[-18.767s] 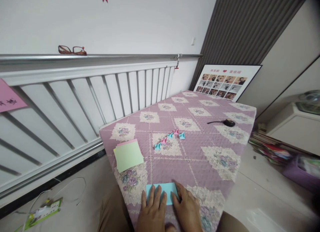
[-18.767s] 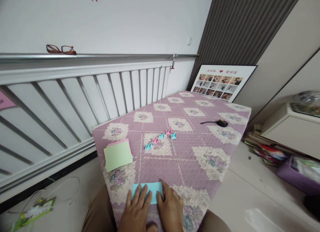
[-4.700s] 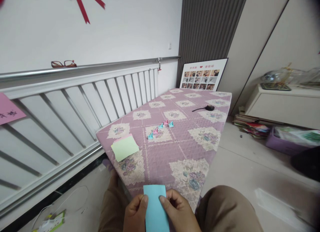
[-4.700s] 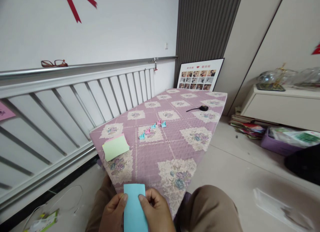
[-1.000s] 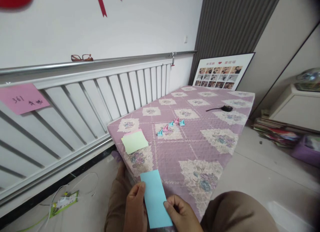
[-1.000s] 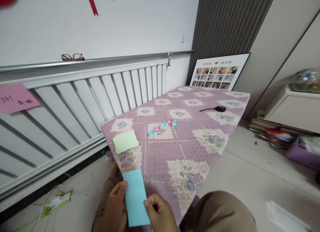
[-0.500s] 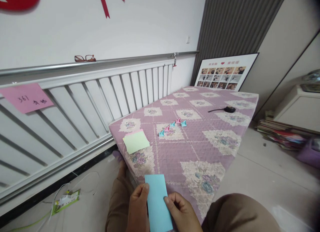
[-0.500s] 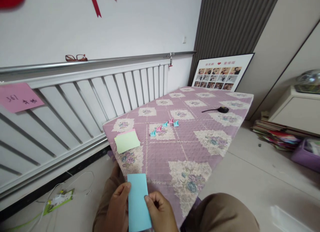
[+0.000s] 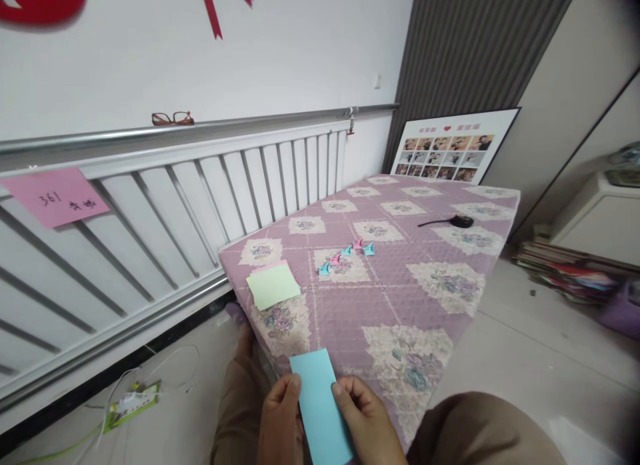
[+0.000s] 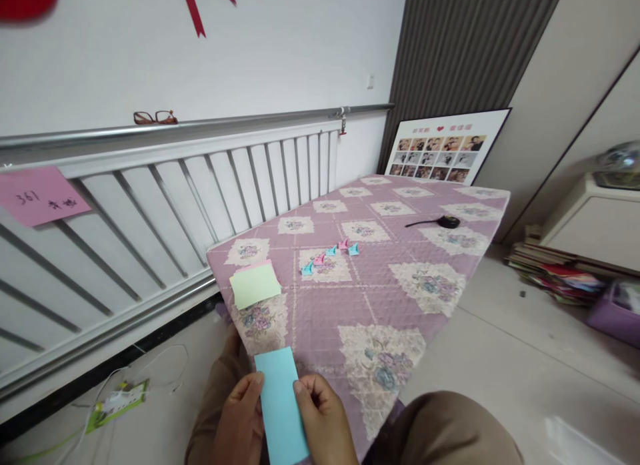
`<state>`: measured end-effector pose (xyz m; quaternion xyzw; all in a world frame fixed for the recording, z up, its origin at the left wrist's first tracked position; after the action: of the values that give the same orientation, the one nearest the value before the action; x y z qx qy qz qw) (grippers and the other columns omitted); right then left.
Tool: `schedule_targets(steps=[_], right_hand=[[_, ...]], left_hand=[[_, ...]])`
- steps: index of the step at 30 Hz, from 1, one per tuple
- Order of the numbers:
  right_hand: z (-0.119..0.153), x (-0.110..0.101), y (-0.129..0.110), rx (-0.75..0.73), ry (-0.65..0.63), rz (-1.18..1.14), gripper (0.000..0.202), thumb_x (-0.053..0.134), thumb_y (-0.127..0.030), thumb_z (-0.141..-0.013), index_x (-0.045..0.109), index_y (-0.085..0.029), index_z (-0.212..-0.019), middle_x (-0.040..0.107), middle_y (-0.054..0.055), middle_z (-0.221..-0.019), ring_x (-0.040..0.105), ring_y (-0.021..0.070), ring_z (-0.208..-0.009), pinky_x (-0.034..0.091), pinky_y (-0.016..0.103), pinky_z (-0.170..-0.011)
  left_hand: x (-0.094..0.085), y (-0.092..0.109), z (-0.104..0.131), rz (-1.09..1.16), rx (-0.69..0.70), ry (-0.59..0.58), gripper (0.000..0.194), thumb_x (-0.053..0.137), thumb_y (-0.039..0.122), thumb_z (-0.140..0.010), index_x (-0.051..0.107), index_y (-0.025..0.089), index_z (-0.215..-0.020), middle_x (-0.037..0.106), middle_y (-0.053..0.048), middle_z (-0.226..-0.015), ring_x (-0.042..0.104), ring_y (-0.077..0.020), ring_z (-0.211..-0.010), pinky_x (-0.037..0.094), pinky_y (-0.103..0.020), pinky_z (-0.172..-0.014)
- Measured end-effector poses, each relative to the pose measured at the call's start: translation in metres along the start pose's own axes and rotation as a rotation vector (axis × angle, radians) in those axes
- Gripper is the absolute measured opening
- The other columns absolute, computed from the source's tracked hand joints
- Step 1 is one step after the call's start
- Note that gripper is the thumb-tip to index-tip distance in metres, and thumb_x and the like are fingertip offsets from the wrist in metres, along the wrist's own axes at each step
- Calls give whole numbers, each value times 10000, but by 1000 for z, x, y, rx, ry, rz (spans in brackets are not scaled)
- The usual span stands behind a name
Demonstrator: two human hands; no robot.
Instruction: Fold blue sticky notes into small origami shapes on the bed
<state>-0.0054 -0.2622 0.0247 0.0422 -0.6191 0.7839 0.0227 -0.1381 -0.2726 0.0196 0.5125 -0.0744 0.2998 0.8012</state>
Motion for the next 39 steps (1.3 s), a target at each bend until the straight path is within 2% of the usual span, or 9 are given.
schedule_targets(steps=[6, 9, 11, 13, 15, 16, 20, 29, 39], right_hand=[[-3, -10, -17, -68, -46, 224, 328, 519, -506, -775, 449, -219, -632, 402, -56, -581, 379, 116, -549, 336, 225, -505], [-2, -13, -29, -107, -108, 374, 266, 495, -417, -786, 449, -213, -621, 423, -49, -590, 405, 119, -573, 344, 226, -531], [0, -11, -34, -110, -189, 452, 228, 486, -359, -788, 465, -205, -622, 449, -44, -596, 421, 119, -584, 344, 225, -541], [4, -7, -39, -117, -271, 520, 189, 486, -304, -787, 495, -196, -632, 484, -39, -608, 442, 119, -596, 343, 222, -551], [8, -2, -44, -139, -326, 580, 147, 493, -250, -777, 532, -192, -648, 524, -37, -626, 466, 119, -613, 342, 217, -561], [10, -1, -47, -153, -340, 605, 135, 497, -231, -773, 549, -192, -654, 541, -37, -631, 477, 119, -618, 340, 215, -562], [13, 0, -57, -179, -349, 688, 127, 513, -201, -764, 593, -197, -665, 586, -34, -636, 510, 123, -630, 335, 208, -559], [13, -2, -60, -196, -333, 714, 119, 516, -166, -733, 609, -189, -661, 578, -40, -626, 498, 113, -620, 322, 199, -547], [14, -28, -70, -148, -342, 614, 121, 526, -212, -745, 575, -193, -636, 484, -54, -593, 419, 102, -588, 311, 197, -537]], left_hand=[[-16, -14, -11, -100, -51, -153, 452, 817, 515, -542, 573, 152, -655, 548, 22, -578, 517, -104, -547, 441, -220, -539], [-22, -1, -16, -253, 6, -211, 456, 782, 455, -611, 624, 167, -928, 640, -37, -801, 593, -167, -732, 480, -271, -658], [-14, 22, -15, -338, 171, -282, 498, 746, 386, -643, 591, 181, -1070, 646, -83, -987, 601, -215, -889, 476, -307, -759], [-2, 40, -12, -563, 259, -316, 494, 710, 267, -640, 592, 187, -1112, 643, -89, -1014, 592, -232, -936, 461, -310, -780], [17, 54, -6, -851, 365, -380, 397, 657, 164, -626, 654, 191, -1023, 656, -69, -996, 584, -221, -951, 424, -296, -825], [29, 56, 0, -960, 397, -473, 336, 633, 151, -633, 680, 194, -963, 669, -54, -941, 594, -211, -905, 423, -285, -802], [56, 55, 14, -1188, 406, -706, 185, 540, 162, -694, 714, 210, -736, 671, -8, -722, 589, -166, -695, 406, -242, -660], [56, 58, 18, -1284, 450, -701, 179, 509, 167, -712, 685, 191, -696, 654, -6, -693, 573, -158, -680, 363, -229, -613], [44, 76, 14, -1256, 423, -625, 167, 463, 176, -737, 592, 181, -631, 600, 6, -666, 541, -145, -660, 355, -222, -595]])
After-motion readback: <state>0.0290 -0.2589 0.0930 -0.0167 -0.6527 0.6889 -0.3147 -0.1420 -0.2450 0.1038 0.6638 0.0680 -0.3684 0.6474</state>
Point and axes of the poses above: each hand's wrist, its own z-axis away from the middle knuckle, its own x-axis out of the palm, y = z × x, the point moved 7 cm from there along -z, towards the middle knuckle
